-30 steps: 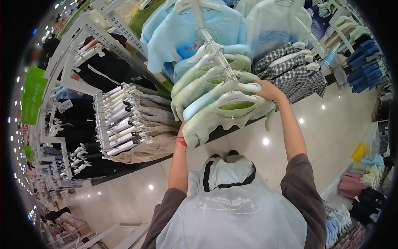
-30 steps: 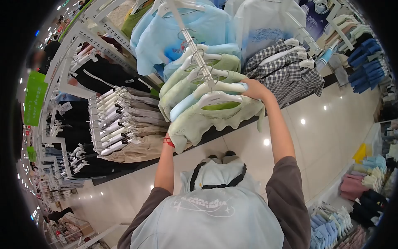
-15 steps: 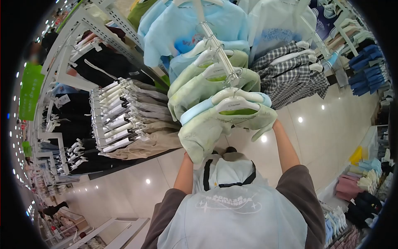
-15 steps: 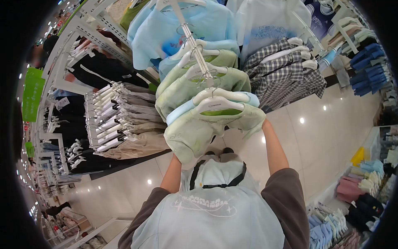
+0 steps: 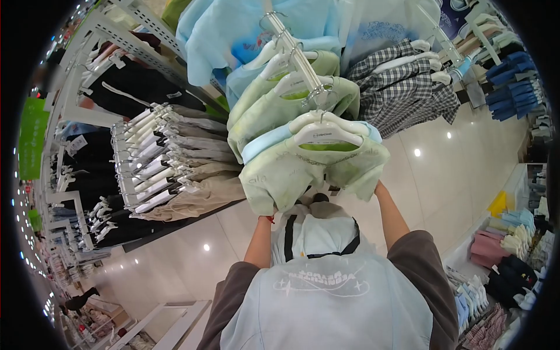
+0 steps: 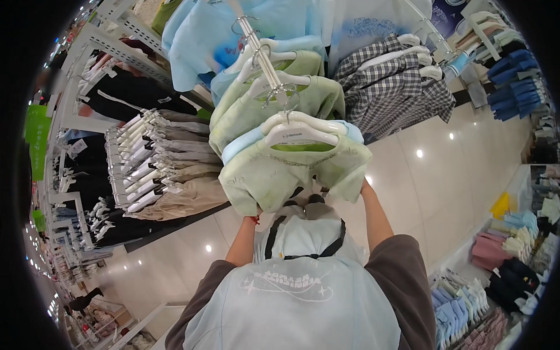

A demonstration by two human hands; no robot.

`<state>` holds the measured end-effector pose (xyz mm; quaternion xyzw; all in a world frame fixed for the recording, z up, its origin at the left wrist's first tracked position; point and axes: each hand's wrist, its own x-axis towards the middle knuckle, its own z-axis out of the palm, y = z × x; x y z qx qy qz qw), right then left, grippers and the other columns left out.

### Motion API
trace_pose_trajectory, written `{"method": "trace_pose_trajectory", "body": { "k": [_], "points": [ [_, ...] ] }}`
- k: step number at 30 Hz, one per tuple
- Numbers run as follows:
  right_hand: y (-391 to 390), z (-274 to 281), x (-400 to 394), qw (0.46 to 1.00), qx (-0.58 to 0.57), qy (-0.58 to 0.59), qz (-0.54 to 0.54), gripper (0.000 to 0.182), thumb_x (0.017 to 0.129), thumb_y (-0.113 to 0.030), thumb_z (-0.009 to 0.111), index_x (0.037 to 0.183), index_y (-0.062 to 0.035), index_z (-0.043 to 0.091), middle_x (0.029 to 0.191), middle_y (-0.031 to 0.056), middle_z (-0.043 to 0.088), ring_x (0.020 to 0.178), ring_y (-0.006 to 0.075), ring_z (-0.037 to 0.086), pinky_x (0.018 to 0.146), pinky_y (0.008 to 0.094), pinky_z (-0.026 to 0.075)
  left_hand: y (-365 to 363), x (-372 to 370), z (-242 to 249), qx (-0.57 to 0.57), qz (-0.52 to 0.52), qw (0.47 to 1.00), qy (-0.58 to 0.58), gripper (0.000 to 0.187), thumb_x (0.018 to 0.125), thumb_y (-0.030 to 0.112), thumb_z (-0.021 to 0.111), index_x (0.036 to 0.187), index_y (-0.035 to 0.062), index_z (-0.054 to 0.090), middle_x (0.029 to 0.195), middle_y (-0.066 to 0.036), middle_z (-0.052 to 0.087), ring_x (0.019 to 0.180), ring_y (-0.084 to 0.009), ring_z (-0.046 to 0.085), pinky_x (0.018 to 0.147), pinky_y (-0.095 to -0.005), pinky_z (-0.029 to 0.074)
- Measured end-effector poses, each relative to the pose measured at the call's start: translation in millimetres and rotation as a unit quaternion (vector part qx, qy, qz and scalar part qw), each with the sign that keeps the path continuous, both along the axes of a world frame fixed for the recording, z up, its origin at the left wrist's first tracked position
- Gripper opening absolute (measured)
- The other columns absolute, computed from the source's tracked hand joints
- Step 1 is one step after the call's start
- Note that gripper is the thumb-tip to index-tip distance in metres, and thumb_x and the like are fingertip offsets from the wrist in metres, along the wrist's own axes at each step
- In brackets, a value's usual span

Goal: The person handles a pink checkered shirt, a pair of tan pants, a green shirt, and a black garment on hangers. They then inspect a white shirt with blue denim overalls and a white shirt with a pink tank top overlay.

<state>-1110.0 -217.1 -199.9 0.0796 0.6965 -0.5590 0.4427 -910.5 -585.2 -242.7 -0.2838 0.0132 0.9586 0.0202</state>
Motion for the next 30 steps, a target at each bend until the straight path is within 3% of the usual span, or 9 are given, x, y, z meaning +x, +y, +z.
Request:
{"method": "trace_pose_trajectory", "body": {
  "k": [5,8,11,12,13,14,21,23,30],
  "points": [
    [-2.8,6.2,32.8,0.971,-0.066,0.066,-0.218,0.041,0.088,-0.026,0.046,0.120,-0.0004,0.045,0.106,0.0075,0.057,0.091,0.0158,0.056,0.082,0.0293,0.045,3.7,11.6,-23.3,0.062,0.013,0.998,-0.025,0.039,0.091,0.023,0.040,0.126,0.0061,0.042,0.124,-0.009,0.049,0.111,-0.0229,0.047,0.092,-0.0328,0.041],
    [-12.6,33.2,41.7,0.973,-0.027,0.048,-0.222,0.039,0.089,-0.024,0.045,0.121,-0.0014,0.044,0.107,0.0070,0.056,0.092,0.0157,0.056,0.080,0.0291,0.046,8.6,13.8,-43.6,0.117,0.018,0.992,-0.040,0.039,0.091,0.022,0.040,0.126,0.0061,0.042,0.125,-0.009,0.048,0.112,-0.0229,0.047,0.092,-0.0329,0.040],
    [1.5,20.6,46.7,0.949,-0.120,-0.006,-0.290,0.038,0.090,-0.026,0.043,0.121,-0.0035,0.044,0.109,0.0056,0.056,0.095,0.0157,0.055,0.080,0.0287,0.046,13.7,11.9,-59.1,0.094,-0.018,0.994,-0.051,0.039,0.091,0.022,0.040,0.127,0.0061,0.041,0.126,-0.009,0.048,0.112,-0.0230,0.046,0.093,-0.0330,0.040],
    [4.6,21.0,47.2,0.940,-0.136,-0.014,-0.314,0.038,0.090,-0.027,0.042,0.120,-0.0040,0.045,0.109,0.0055,0.056,0.096,0.0161,0.055,0.081,0.0287,0.046,18.2,10.3,-39.0,-0.139,-0.134,0.981,-0.009,0.040,0.091,0.022,0.040,0.128,0.0058,0.040,0.127,-0.008,0.047,0.113,-0.0236,0.046,0.094,-0.0335,0.039],
    [6.9,22.0,47.3,0.929,-0.152,-0.023,-0.337,0.038,0.090,-0.027,0.042,0.120,-0.0046,0.045,0.109,0.0053,0.056,0.097,0.0165,0.055,0.081,0.0286,0.046,22.8,8.8,-18.7,-0.368,-0.235,0.900,0.014,0.041,0.091,0.022,0.039,0.129,0.0055,0.038,0.128,-0.008,0.046,0.114,-0.0242,0.045,0.095,-0.0340,0.038],
    [8.4,22.7,48.2,0.917,-0.167,-0.032,-0.359,0.038,0.090,-0.028,0.042,0.120,-0.0051,0.045,0.110,0.0052,0.056,0.097,0.0169,0.054,0.081,0.0286,0.046,26.6,8.3,-1.5,-0.569,-0.322,0.756,0.047,0.042,0.091,0.022,0.039,0.130,0.0053,0.037,0.129,-0.008,0.045,0.114,-0.0248,0.045,0.097,-0.0345,0.037],
    [13.6,19.9,58.8,0.908,-0.138,-0.098,-0.385,0.035,0.089,-0.027,0.046,0.117,-0.0063,0.048,0.107,0.0067,0.057,0.094,0.0188,0.056,0.080,0.0291,0.047,44.2,32.0,-34.6,-0.252,-0.261,0.931,-0.037,0.043,0.091,0.023,0.039,0.130,0.0057,0.037,0.132,-0.009,0.041,0.117,-0.0261,0.042,0.097,-0.0356,0.036],
    [30.4,-5.5,69.8,0.907,-0.144,-0.145,-0.369,0.034,0.088,-0.026,0.048,0.116,-0.0063,0.049,0.106,0.0073,0.058,0.091,0.0191,0.057,0.078,0.0299,0.048,48.8,39.5,-37.5,-0.184,-0.245,0.950,-0.062,0.043,0.090,0.023,0.040,0.130,0.0055,0.037,0.132,-0.010,0.041,0.117,-0.0264,0.043,0.097,-0.0356,0.036],
    [36.0,0.9,85.5,0.951,-0.139,-0.175,-0.216,0.032,0.086,-0.023,0.051,0.112,-0.0040,0.052,0.104,0.0076,0.059,0.089,0.0192,0.059,0.075,0.0317,0.049,69.8,55.8,-52.6,-0.052,-0.198,0.967,-0.150,0.043,0.089,0.022,0.042,0.129,0.0049,0.039,0.132,-0.011,0.042,0.117,-0.0272,0.044,0.096,-0.0356,0.037]
  ]
}}
